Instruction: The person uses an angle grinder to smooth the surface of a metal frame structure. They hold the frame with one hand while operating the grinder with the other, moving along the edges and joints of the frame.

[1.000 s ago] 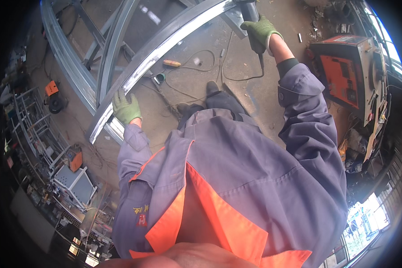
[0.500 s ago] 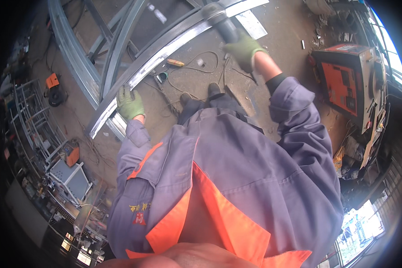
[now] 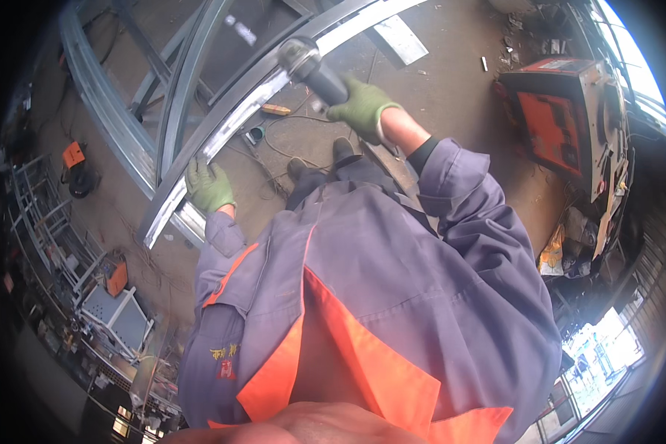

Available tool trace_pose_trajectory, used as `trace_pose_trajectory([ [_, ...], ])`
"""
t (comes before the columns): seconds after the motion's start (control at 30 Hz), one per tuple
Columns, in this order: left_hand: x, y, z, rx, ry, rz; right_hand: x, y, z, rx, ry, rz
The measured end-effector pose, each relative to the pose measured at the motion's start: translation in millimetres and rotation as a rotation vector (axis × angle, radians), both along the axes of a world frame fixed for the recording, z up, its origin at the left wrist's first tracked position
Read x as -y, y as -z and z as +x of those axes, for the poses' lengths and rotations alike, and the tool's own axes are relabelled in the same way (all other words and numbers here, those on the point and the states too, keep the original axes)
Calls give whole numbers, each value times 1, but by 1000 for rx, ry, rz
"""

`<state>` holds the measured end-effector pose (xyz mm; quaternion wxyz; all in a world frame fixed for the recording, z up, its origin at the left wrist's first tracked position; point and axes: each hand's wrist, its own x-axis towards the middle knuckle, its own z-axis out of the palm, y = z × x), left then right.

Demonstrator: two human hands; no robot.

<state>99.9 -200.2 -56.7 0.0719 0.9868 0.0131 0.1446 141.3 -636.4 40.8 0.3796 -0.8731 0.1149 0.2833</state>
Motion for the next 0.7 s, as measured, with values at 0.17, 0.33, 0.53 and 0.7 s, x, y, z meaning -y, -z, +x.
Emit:
trace_pose_trajectory([
  [0.17,3,0,1,-10,-24,-32,116,15,45,-10,319,-89],
  [0.33,4,1,0,-2,-11,-16,214,32,88,65,525,-61],
  [0.53,3,6,1,71,34,-8,157,38,55,89,318,-120],
  [0.7,-4,4,-3,134,51,-86,23,12,4,54,151,10],
])
